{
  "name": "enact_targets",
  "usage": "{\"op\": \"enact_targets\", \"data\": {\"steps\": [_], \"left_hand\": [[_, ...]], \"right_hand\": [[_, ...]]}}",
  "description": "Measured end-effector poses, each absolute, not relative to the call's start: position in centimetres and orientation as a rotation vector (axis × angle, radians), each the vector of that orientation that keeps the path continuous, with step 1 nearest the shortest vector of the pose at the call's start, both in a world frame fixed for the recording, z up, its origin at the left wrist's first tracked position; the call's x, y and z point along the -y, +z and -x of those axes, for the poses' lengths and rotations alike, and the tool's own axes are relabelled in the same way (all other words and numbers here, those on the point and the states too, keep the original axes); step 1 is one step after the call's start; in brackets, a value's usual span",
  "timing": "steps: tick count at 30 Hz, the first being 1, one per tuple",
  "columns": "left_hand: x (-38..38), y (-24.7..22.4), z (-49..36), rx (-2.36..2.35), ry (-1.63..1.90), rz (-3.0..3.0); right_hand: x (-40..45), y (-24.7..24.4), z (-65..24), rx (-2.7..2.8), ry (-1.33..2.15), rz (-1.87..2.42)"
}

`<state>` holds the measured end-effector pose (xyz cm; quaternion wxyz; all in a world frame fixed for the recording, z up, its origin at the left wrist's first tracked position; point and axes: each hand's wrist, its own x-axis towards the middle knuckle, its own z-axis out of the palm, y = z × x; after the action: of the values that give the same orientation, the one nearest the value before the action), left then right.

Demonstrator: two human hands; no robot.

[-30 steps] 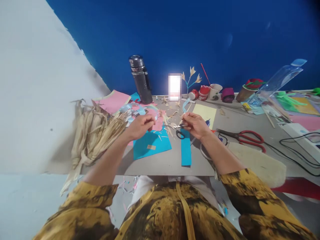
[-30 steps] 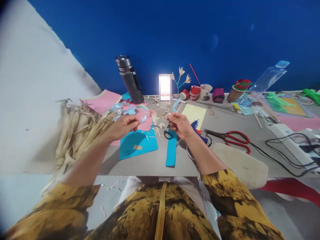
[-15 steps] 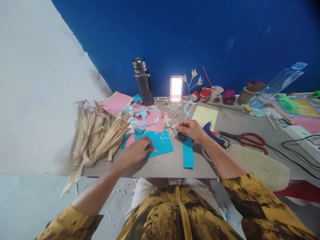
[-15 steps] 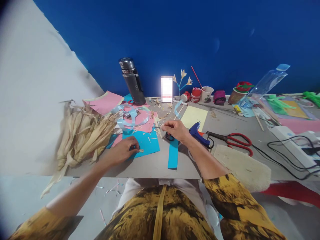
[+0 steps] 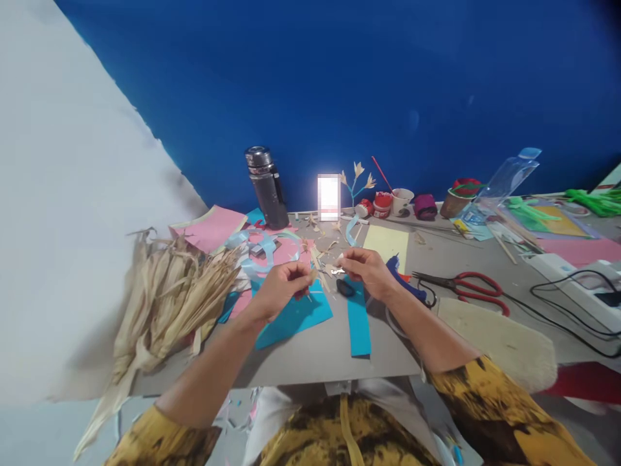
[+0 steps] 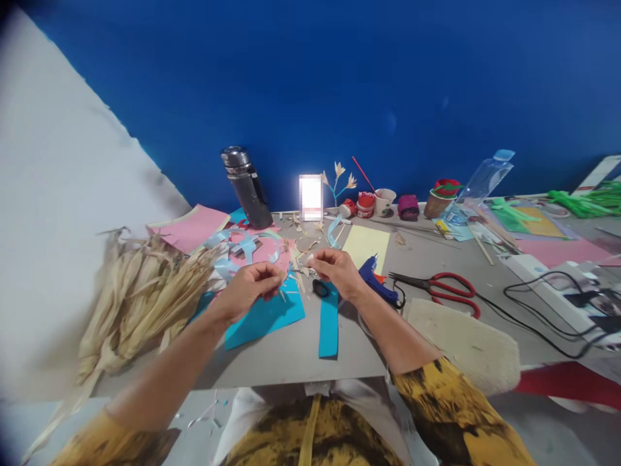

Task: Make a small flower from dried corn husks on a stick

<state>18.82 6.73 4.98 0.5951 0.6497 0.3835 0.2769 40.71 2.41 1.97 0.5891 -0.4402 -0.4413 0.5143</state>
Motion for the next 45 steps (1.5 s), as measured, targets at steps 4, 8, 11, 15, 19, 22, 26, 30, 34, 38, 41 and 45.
{"op": "enact_targets", "data": {"steps": [4, 8, 11, 15, 19, 22, 26, 30, 34, 38, 41, 45], "left_hand": [[-7.8, 4.6, -23.0, -0.751, 0.744, -1.205], [-8.2, 3.0, -24.3, -0.61, 0.682, -0.857], [-8.1, 2.2, -24.0, -0.539, 0.634, -0.705], [-7.6, 2.0, -23.8, -0.474, 0.525, -0.624], [-7.2, 2.1, -24.0, -0.466, 0.45, -0.632], [-6.9, 2.1, -24.0, -0.485, 0.45, -0.672], [-6.8, 2.0, -23.8, -0.512, 0.569, -0.907], [-7.8, 1.7, -23.5, -0.691, 0.688, -1.055], [-9.5, 1.4, -23.1, -0.804, 0.855, -1.009], [-10.2, 1.3, -23.0, -0.821, 0.956, -0.998], [-9.9, 1.4, -23.0, -0.781, 0.981, -1.016], [-9.5, 1.6, -23.1, -0.764, 0.94, -1.049]], "right_hand": [[-2.8, 2.0, -41.3, 0.932, 1.196, 0.921], [-2.9, 2.1, -41.7, 0.909, 1.154, 0.928], [-2.7, 2.5, -41.8, 0.936, 1.145, 0.95], [-2.0, 3.1, -41.7, 1.135, 1.179, 0.952], [-1.7, 3.4, -41.4, 1.302, 1.185, 0.969], [-1.9, 3.3, -41.1, 1.255, 1.118, 1.104], [-2.4, 2.5, -41.0, 1.097, 1.122, 1.173], [-2.8, 1.8, -41.3, 0.968, 1.165, 1.103], [-3.0, 1.9, -41.9, 1.026, 1.091, 1.211], [-2.7, 1.6, -41.0, 1.294, 1.072, 1.295], [-2.5, 0.7, -39.9, 1.396, 1.109, 1.358], [-2.7, -0.3, -39.6, 1.549, 1.097, 1.407]]}}
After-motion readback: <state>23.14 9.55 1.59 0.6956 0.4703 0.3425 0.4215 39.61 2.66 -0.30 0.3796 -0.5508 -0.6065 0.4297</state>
